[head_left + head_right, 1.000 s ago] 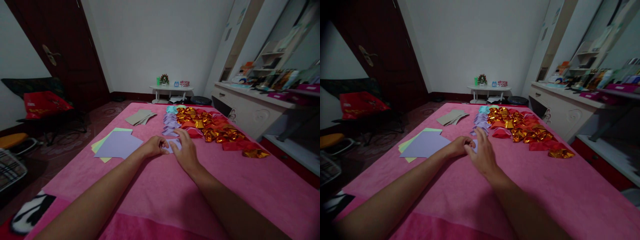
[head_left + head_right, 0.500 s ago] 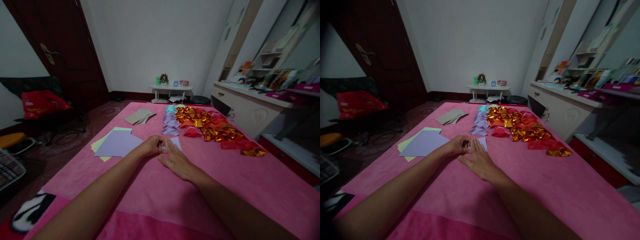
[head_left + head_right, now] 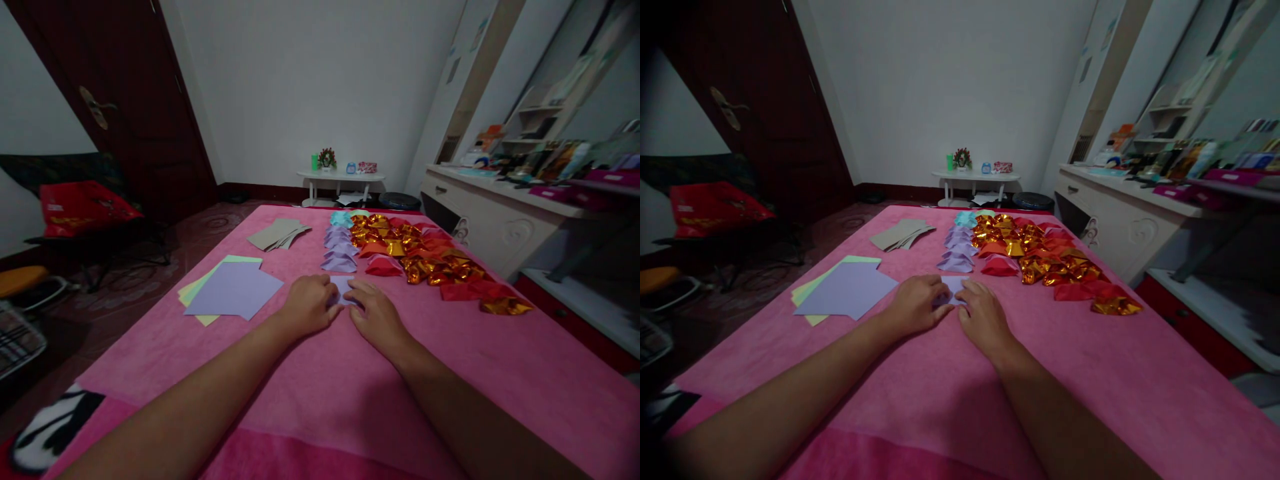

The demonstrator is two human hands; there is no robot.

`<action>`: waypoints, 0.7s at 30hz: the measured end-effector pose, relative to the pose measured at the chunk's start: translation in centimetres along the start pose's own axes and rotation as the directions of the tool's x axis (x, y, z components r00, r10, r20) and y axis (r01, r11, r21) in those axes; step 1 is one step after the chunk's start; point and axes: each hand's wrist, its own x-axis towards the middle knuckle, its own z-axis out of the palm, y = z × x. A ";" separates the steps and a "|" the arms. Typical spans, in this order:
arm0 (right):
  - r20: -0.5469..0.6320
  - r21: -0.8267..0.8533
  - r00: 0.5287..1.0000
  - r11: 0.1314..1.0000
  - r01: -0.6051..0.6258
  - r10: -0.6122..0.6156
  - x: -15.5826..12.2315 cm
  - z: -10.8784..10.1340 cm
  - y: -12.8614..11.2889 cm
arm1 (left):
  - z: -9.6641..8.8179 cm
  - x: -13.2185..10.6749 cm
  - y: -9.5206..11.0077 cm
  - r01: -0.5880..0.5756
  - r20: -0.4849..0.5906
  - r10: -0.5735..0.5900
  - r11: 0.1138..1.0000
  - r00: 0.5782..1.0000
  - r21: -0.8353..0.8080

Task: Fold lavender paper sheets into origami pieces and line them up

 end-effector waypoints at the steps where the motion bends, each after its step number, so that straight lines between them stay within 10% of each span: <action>1: -0.010 -0.011 1.000 1.000 0.023 -0.023 0.1 -0.1 -0.1 | 0.1 0.1 0.5 -0.047 -0.002 0.047 0.997 0.999 0.056; 21: -0.032 -0.158 0.999 0.987 0.023 -0.029 0.8 -0.5 -0.3 | 0.7 0.3 -0.7 -0.188 -0.065 0.199 0.973 0.978 0.136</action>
